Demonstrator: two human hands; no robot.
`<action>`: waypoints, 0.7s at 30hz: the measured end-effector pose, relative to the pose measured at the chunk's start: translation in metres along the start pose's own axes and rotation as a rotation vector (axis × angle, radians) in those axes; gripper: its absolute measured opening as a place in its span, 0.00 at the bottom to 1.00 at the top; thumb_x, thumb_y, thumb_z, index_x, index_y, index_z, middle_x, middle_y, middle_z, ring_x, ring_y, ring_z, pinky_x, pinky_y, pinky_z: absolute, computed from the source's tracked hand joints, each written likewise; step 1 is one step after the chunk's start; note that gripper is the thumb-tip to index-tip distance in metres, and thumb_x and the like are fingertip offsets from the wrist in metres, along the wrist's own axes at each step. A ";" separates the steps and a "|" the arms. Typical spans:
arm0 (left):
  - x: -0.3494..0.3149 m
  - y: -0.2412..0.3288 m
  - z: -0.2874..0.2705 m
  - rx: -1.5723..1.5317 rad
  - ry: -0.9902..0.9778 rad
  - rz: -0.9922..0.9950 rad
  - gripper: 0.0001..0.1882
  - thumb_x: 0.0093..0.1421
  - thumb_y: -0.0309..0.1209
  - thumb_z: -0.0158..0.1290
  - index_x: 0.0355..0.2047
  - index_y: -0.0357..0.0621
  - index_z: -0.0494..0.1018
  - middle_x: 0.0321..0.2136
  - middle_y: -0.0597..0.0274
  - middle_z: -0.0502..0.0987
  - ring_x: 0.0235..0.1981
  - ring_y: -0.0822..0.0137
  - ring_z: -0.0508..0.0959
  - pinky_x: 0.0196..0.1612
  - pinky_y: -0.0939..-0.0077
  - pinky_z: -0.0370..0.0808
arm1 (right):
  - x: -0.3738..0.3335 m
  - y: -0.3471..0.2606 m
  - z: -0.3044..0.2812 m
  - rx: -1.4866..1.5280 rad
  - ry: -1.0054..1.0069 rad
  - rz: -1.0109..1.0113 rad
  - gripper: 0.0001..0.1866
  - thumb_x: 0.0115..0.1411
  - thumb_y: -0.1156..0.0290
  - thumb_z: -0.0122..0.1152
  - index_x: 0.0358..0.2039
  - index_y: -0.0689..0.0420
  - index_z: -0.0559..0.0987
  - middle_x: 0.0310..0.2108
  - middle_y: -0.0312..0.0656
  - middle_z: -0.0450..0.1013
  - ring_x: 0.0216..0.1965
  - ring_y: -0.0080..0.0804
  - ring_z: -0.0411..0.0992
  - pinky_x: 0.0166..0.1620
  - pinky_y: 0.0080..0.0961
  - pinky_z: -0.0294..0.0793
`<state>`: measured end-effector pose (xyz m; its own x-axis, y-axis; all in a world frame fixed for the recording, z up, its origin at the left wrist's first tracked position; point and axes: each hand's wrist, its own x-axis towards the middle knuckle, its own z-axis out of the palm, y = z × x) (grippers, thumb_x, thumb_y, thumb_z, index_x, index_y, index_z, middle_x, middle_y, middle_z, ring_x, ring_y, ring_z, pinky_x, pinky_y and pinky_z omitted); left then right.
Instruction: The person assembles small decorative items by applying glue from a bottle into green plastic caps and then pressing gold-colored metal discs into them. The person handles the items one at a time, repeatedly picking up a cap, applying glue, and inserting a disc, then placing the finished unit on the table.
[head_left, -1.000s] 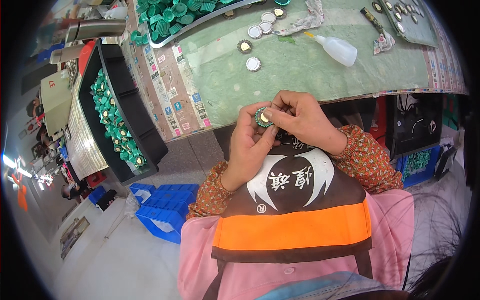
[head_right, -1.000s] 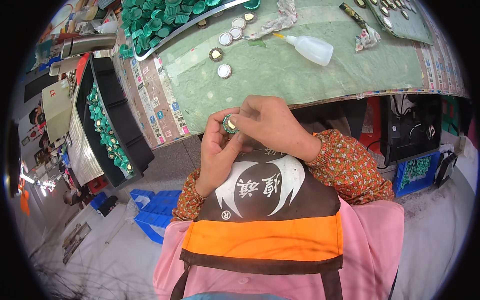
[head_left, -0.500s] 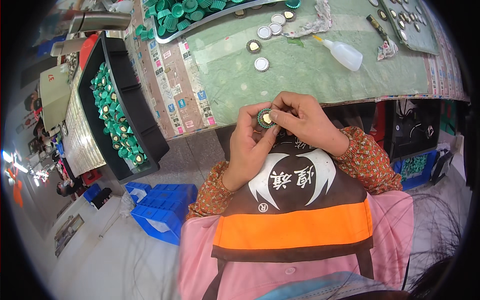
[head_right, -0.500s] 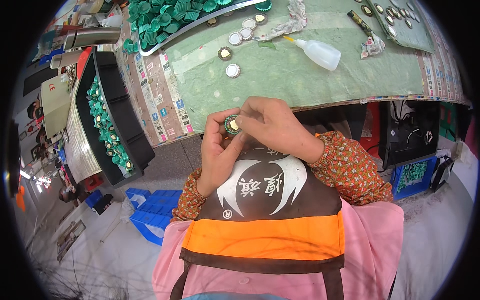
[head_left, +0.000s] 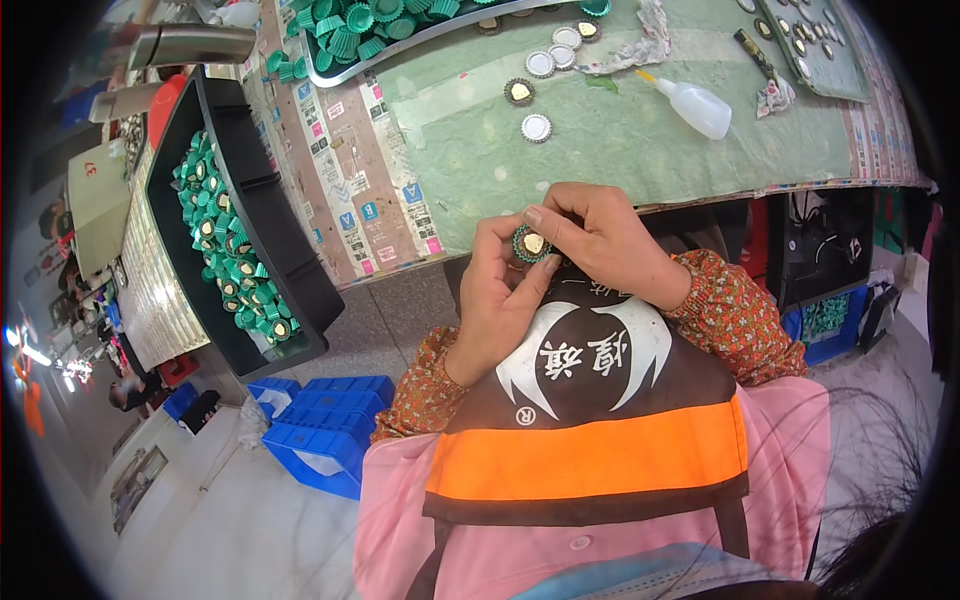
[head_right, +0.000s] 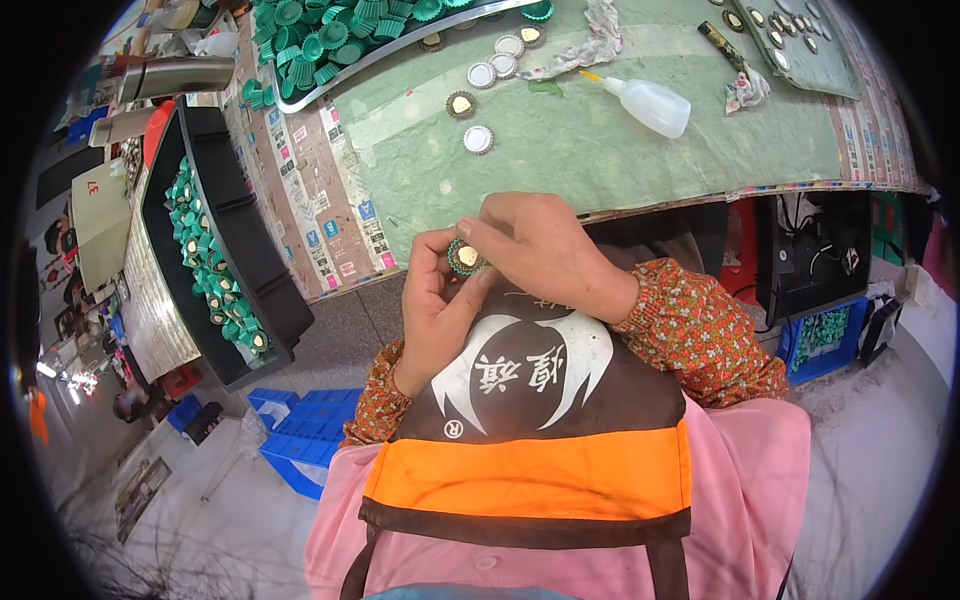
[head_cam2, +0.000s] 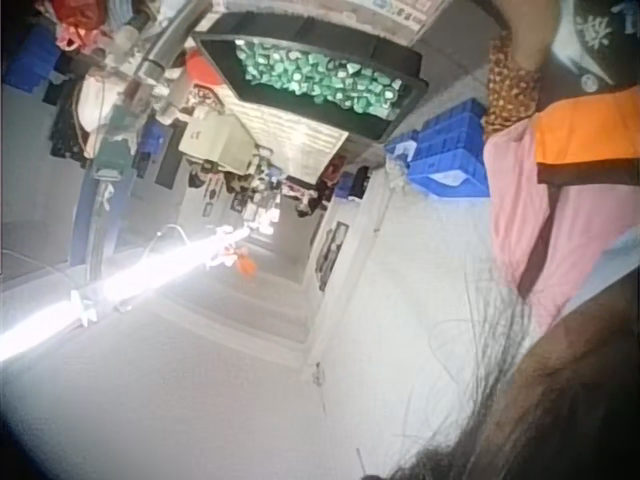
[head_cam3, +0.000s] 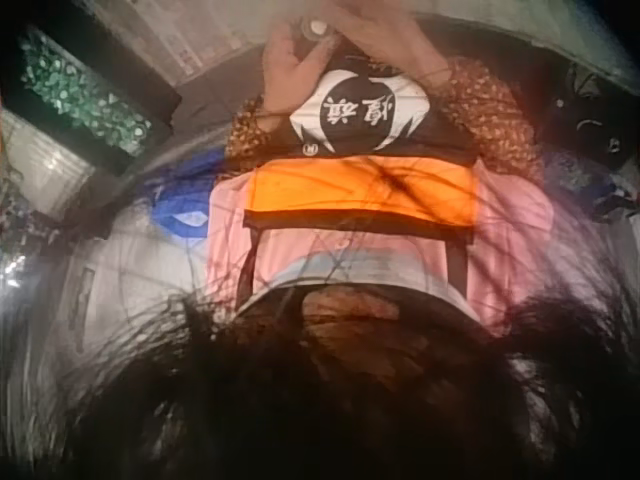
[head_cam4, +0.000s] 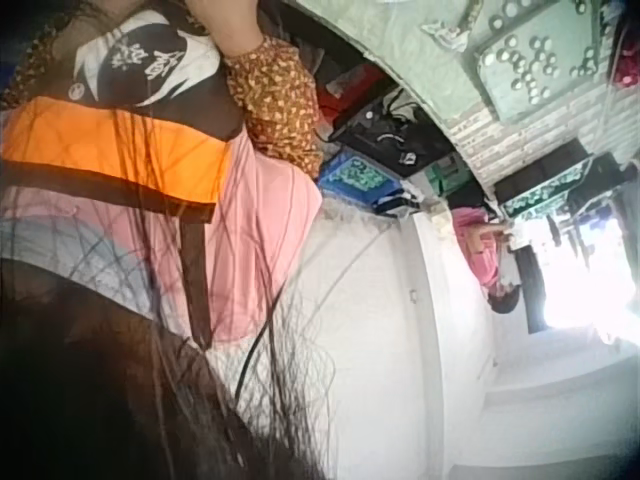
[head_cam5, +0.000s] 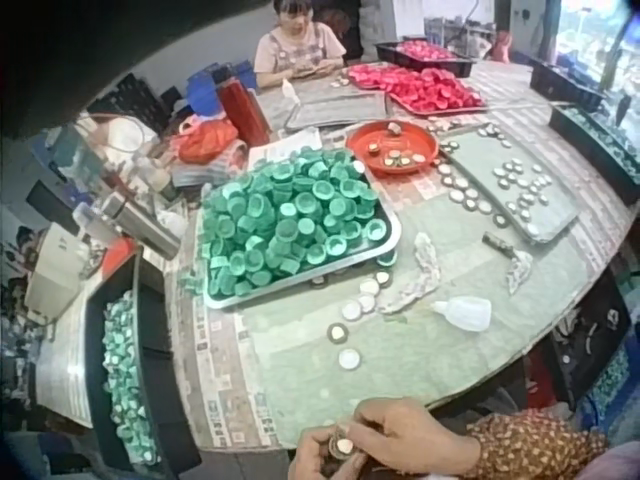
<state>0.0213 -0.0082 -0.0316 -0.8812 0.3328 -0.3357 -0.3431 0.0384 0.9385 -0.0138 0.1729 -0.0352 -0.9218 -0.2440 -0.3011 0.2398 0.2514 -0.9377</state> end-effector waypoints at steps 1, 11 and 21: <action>-0.001 0.001 -0.003 -0.084 -0.016 -0.033 0.22 0.67 0.20 0.54 0.58 0.40 0.61 0.44 0.59 0.77 0.43 0.76 0.78 0.44 0.80 0.76 | 0.001 0.000 0.001 -0.010 -0.003 0.003 0.21 0.65 0.62 0.60 0.23 0.67 0.75 0.17 0.50 0.68 0.19 0.37 0.67 0.27 0.36 0.66; 0.003 0.011 -0.035 -0.360 -0.141 -0.229 0.24 0.69 0.24 0.54 0.62 0.42 0.61 0.46 0.62 0.75 0.43 0.76 0.76 0.44 0.81 0.77 | 0.003 -0.016 0.008 0.233 -0.010 0.140 0.17 0.69 0.67 0.56 0.25 0.66 0.76 0.21 0.38 0.74 0.22 0.21 0.70 0.26 0.25 0.67; -0.033 0.090 -0.120 0.399 0.151 0.205 0.24 0.65 0.21 0.54 0.62 0.39 0.65 0.50 0.65 0.70 0.49 0.74 0.72 0.54 0.77 0.75 | 0.005 -0.015 -0.004 0.309 0.203 0.198 0.17 0.73 0.63 0.53 0.31 0.61 0.78 0.23 0.31 0.69 0.19 0.11 0.64 0.17 0.10 0.57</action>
<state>-0.0200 -0.1289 0.0542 -0.9653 0.2318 -0.1204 -0.0312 0.3554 0.9342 -0.0229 0.1716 -0.0218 -0.8825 -0.0216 -0.4699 0.4703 -0.0251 -0.8821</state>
